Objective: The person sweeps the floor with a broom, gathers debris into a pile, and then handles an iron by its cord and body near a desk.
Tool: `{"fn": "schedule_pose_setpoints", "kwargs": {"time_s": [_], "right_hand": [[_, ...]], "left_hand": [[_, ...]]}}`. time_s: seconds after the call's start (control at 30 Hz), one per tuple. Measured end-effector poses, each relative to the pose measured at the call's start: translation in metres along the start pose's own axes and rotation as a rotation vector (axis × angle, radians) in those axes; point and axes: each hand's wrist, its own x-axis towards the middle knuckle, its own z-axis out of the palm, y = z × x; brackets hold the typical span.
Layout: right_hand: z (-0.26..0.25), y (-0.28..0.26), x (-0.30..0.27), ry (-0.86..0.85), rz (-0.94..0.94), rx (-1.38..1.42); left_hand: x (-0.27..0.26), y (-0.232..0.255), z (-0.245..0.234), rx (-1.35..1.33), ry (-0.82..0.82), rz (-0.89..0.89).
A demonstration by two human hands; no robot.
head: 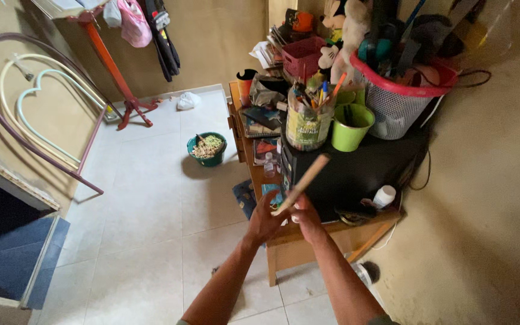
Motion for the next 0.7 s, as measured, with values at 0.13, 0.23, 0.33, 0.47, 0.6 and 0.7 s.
{"fn": "schedule_pose_setpoints", "kwargs": {"time_s": [0.13,0.23,0.33,0.47,0.6,0.7], "right_hand": [[0.033,0.009,-0.035,-0.228,0.149,-0.23],[0.037,0.025,-0.056,-0.373,0.196,-0.285],[0.025,0.026,-0.075,-0.485,0.159,-0.059],[-0.013,0.011,-0.115,-0.442,0.174,-0.197],[-0.048,-0.004,-0.162,-0.397,0.178,-0.28],[-0.07,-0.011,-0.196,-0.402,0.198,-0.36]], "left_hand": [[-0.005,0.061,-0.019,-0.098,0.024,0.14],[-0.018,0.102,-0.012,0.057,-0.141,-0.174],[-0.029,0.153,-0.012,0.008,-0.189,-0.027],[-0.053,0.226,-0.003,-0.197,-0.284,0.061],[-0.082,0.275,0.019,-0.368,-0.206,0.211],[-0.106,0.29,0.035,-0.332,-0.141,0.262]]}}
